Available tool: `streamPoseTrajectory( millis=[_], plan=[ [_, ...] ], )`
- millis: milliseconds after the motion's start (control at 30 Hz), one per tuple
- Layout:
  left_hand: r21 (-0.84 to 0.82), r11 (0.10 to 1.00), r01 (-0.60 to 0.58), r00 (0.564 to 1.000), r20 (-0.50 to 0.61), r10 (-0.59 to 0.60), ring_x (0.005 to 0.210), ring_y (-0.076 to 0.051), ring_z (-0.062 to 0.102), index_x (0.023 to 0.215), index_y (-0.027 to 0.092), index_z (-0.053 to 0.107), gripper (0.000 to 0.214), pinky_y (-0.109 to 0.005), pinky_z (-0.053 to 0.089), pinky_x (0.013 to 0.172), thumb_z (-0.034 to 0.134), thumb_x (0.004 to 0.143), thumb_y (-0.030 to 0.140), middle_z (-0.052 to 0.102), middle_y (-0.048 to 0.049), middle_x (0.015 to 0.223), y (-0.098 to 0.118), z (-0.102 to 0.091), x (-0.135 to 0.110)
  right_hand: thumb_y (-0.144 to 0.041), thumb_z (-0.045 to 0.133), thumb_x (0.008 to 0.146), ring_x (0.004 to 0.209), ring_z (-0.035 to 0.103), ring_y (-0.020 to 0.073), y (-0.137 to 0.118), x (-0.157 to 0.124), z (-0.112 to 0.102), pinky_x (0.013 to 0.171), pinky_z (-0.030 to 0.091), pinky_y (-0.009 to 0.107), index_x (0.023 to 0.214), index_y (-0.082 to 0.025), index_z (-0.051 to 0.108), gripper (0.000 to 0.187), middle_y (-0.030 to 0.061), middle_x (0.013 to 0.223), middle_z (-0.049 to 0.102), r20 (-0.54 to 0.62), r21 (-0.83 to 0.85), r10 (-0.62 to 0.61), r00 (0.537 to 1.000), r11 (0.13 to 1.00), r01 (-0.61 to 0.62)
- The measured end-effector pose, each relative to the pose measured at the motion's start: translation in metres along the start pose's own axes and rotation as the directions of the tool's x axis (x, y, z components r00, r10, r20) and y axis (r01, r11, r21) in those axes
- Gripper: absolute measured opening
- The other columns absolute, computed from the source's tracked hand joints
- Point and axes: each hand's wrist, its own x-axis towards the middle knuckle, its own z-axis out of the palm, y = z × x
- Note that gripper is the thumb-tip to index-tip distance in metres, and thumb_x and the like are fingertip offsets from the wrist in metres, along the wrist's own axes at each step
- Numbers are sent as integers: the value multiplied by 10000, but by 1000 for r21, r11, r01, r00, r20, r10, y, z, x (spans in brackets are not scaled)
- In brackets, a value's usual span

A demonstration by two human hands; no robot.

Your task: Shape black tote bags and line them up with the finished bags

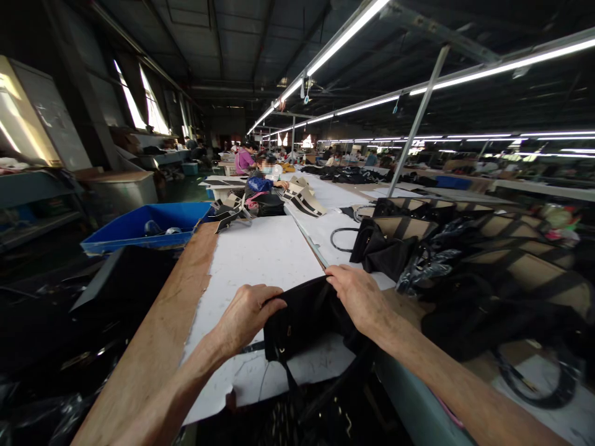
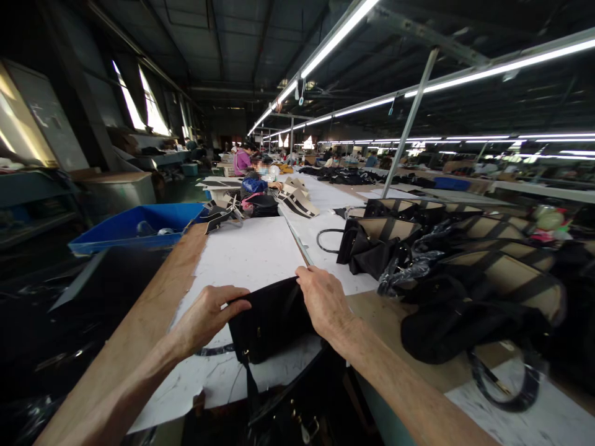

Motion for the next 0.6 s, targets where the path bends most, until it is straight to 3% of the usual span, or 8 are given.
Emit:
streamPoseTrajectory(
  millis=[300,467,600],
  plan=[
    [230,973,29,999,-32,-22,619,-105,535,762,185,599,258,-209,356,595,360,833,253,598,3,645,10,8,4,-202,418,836,723,543,132,0,0,4,618,328,212,784,-197,564,155,16,759,609,-32,10,28,999,1000,-28],
    [463,882,87,994,-103,-44,720,-166,556,726,182,575,286,-294,370,714,330,845,271,622,-29,699,23,11,10,-201,429,829,680,537,125,-2,2,3,578,305,213,762,-197,562,148,9,732,606,-35,-3,54,998,999,-54],
    [540,831,135,989,-24,-146,693,-204,583,732,174,591,258,-315,385,653,388,820,306,642,-68,706,33,15,31,-177,431,819,667,534,130,-4,3,1,568,283,227,751,-196,556,144,13,721,609,-34,-67,62,998,996,-64]
  ],
)
